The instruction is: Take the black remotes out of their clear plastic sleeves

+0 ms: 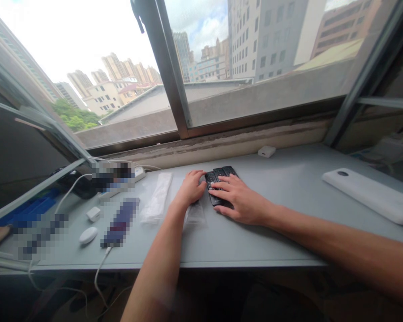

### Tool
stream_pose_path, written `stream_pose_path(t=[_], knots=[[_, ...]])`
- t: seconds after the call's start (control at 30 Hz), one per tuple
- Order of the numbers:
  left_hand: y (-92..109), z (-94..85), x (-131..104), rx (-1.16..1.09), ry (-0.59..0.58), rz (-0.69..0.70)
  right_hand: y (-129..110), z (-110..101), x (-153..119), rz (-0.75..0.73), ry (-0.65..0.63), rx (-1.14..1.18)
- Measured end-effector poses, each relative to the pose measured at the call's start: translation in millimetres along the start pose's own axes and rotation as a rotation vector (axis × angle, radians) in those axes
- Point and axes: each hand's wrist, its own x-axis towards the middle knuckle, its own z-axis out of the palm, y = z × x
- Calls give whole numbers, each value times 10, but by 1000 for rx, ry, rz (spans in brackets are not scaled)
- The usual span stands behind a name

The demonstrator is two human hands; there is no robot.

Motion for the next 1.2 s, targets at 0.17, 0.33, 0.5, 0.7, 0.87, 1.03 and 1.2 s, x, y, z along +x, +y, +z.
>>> stream_pose_path(t=[0.17, 0.33, 0.5, 0.7, 0.87, 1.03, 1.2], knots=[[234, -245, -126, 12, 133, -51, 0, 0, -2, -1, -22, 19], [581, -756, -845, -73, 516, -93, -19, -47, -6, 18, -36, 33], [352, -1046, -2037, 231, 921, -550, -42, -71, -4, 38, -46, 35], [-217, -1040, -2753, 297, 565, -1121, -66, -90, 7, 52, -43, 53], [-235, -1057, -2721, 246, 453, -1170, -76, -103, 10, 53, -41, 54], [-274, -1081, -2694, 287, 525, -1143, -82, -116, 13, 42, -35, 46], [-474, -1008, -2788, 272, 605, -1207, -81, -122, 17, 39, -31, 61]])
